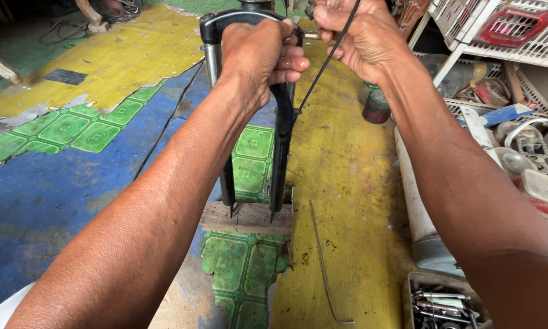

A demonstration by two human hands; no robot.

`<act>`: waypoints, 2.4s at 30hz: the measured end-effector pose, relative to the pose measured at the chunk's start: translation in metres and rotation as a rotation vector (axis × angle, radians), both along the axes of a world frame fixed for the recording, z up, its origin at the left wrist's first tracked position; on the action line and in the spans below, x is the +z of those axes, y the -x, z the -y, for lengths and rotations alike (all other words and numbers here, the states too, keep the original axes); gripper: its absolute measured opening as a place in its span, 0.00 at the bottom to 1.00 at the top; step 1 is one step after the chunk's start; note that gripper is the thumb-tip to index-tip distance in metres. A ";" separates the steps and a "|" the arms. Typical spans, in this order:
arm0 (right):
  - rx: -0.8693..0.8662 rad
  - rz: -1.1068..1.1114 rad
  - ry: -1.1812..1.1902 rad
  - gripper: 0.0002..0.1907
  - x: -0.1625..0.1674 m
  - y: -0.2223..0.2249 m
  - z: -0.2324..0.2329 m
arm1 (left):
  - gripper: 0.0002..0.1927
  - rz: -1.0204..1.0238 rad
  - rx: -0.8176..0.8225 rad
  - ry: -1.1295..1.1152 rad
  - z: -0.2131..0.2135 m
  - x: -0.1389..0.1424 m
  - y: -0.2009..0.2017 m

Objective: The person adjusts the bicycle handlebar and brake cable using a screwdriver and lubricant. They tighten the cable housing, apply lubricant to the cable, and test the brake lever. The person also wipes their hands on a rag and continues adjusting the cable at the fork.

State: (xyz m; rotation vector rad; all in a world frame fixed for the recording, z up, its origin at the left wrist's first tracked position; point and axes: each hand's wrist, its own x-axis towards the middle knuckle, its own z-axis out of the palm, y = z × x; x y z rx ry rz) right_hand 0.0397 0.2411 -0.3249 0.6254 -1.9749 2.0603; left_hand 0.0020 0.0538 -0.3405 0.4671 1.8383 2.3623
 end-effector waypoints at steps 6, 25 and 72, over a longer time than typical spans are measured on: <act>-0.062 0.067 0.017 0.07 -0.005 0.003 0.011 | 0.15 0.049 0.086 0.000 0.004 -0.004 0.000; -0.032 0.130 0.018 0.09 0.006 0.008 0.023 | 0.27 0.303 0.101 -0.003 -0.006 0.024 0.007; 0.127 0.424 0.046 0.18 0.006 0.010 0.027 | 0.24 0.255 0.152 -0.169 -0.021 0.016 0.001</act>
